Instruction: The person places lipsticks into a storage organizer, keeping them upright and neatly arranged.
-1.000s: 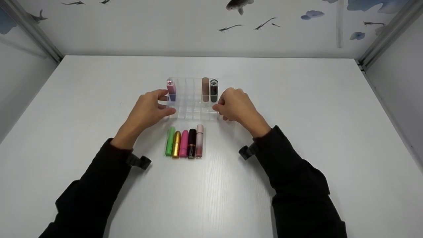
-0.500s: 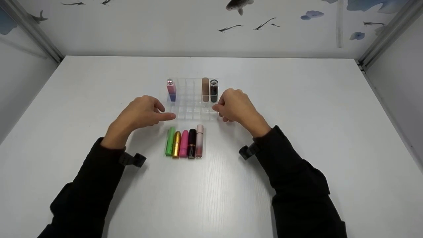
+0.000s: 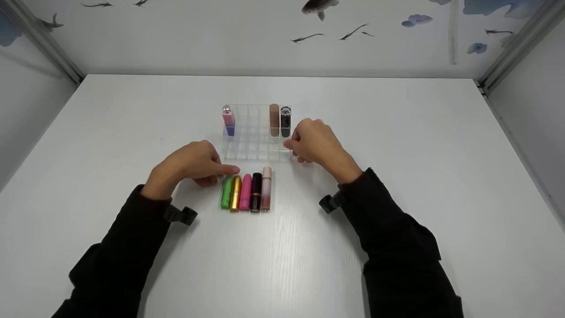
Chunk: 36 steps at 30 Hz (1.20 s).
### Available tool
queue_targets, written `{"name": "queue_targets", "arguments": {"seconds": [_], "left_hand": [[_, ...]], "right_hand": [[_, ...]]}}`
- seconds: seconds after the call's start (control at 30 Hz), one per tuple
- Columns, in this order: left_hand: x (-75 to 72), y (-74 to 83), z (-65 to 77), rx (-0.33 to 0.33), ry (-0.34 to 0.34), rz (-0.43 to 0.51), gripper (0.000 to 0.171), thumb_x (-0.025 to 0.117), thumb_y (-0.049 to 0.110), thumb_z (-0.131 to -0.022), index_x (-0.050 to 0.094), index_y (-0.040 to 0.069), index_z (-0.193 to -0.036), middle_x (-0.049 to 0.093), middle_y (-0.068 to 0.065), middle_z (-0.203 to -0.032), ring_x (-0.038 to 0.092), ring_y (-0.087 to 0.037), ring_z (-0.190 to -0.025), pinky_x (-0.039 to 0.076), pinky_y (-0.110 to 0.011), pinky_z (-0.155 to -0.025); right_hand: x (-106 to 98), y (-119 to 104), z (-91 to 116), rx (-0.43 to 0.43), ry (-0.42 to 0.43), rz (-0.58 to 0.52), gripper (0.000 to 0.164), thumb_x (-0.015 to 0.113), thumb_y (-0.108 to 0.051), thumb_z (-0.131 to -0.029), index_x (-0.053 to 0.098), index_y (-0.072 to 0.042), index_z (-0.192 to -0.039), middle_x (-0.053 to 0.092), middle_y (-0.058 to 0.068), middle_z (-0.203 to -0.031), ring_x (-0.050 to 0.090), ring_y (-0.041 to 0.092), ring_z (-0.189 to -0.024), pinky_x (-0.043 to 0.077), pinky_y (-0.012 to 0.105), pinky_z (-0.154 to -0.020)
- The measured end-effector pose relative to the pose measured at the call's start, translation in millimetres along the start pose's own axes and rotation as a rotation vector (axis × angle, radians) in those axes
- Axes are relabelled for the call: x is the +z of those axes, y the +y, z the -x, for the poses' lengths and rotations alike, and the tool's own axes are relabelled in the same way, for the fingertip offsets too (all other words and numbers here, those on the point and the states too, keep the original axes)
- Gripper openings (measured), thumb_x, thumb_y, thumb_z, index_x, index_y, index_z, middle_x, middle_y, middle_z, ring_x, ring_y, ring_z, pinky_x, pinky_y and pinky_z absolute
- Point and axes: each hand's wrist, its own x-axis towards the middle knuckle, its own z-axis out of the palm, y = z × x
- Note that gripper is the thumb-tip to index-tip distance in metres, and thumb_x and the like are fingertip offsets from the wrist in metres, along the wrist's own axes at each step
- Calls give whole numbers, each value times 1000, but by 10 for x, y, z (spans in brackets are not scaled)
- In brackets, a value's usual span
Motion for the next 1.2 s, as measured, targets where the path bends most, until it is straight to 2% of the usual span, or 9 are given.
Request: {"name": "queue_targets", "arguments": {"seconds": [0.23,0.43,0.8,1.2], "left_hand": [[8,-26,-6,18,3,51,33,70,40,-82,64,7,-80,63,-6,-64,58,-14,-53,45,-24,-48],[24,-26,-17,22,-3,56,40,70,46,-81,62,7,-77,62,-5,-63,56,-14,-52,45,-25,-49],[35,-39,-17,68,-44,1,46,66,49,-83,64,4,-76,58,-4,-63,55,-14,-51,46,-27,-51],[29,-9,-11,44,-79,-38,40,63,44,-87,65,4,-84,60,-5,-68,60,-16,-57,51,-29,-56]], "right_hand": [[0,-1,0,-9,5,13,22,64,-24,-89,73,-4,-85,73,10,-79,69,19,-62,53,26,-54],[-7,1,5,-6,2,9,22,64,-23,-89,72,-3,-85,73,10,-79,69,18,-62,52,25,-54],[-11,-1,4,-1,-4,5,23,63,-25,-89,72,-4,-86,73,10,-80,70,19,-64,52,25,-54],[-3,14,0,-8,1,-7,22,64,-23,-89,73,-3,-86,73,11,-80,70,19,-63,53,26,-54]]}}
